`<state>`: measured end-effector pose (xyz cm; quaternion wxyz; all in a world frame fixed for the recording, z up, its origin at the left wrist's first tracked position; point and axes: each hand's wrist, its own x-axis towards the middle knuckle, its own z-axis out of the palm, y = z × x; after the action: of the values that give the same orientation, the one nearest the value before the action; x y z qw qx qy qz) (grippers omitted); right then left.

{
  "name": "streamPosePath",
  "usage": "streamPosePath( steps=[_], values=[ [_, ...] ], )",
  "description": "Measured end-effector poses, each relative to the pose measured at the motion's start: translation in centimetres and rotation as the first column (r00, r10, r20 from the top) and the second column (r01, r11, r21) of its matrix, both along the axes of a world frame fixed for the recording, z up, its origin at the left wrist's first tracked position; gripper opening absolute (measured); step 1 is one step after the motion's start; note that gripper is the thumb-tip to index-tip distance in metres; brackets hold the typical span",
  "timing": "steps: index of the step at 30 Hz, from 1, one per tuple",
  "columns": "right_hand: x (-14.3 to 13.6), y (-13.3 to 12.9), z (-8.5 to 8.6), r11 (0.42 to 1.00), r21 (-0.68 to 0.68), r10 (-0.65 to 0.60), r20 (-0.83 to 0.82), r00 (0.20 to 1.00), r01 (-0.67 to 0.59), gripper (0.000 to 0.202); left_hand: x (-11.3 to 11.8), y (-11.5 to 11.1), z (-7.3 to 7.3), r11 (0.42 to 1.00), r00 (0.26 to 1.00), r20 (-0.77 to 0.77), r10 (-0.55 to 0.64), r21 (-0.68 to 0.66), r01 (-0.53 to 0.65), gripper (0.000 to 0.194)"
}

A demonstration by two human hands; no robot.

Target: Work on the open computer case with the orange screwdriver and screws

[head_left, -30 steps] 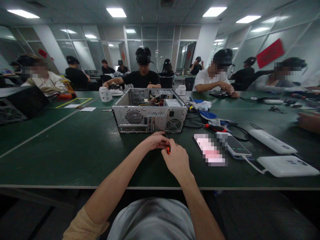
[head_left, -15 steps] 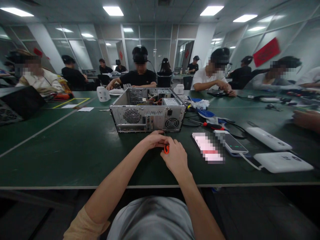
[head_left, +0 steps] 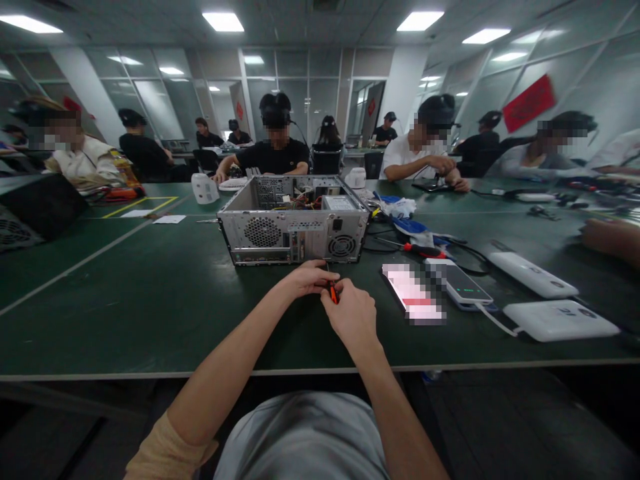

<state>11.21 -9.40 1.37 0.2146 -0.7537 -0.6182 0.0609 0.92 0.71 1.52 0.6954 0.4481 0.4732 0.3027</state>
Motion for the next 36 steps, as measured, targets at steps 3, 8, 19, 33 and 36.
streamPosePath(
  steps=[3, 8, 19, 33, 36],
  values=[
    [0.1, 0.0, 0.2, 0.999, -0.034, -0.009, 0.016, 1.000, 0.010, 0.027, -0.2, -0.1, 0.0, 1.000, 1.000, -0.002, -0.005, -0.004, 0.005, 0.107],
    [0.0, 0.1, 0.6, 0.998, -0.069, 0.009, 0.024, 1.000, -0.007, 0.029, -0.4, -0.4, 0.3, 0.999, 1.000, 0.013, 0.006, -0.034, -0.006, 0.110],
    [0.2, 0.0, 0.1, 0.998, 0.026, 0.049, 0.035, 0.998, -0.050, 0.035, -0.2, 0.0, -0.2, 0.998, 0.998, -0.007, 0.057, -0.014, -0.057, 0.109],
    [0.8, 0.3, 0.2, 0.998, -0.067, -0.010, 0.004, 1.000, 0.011, 0.025, 0.0, -0.6, 0.2, 0.996, 0.997, -0.065, 0.050, 0.079, -0.045, 0.095],
    [1.0, 0.5, -0.2, 0.998, -0.056, 0.015, 0.024, 1.000, -0.014, 0.029, -0.1, -0.4, -0.2, 0.994, 0.997, -0.069, 0.045, 0.098, -0.038, 0.096]
  ],
)
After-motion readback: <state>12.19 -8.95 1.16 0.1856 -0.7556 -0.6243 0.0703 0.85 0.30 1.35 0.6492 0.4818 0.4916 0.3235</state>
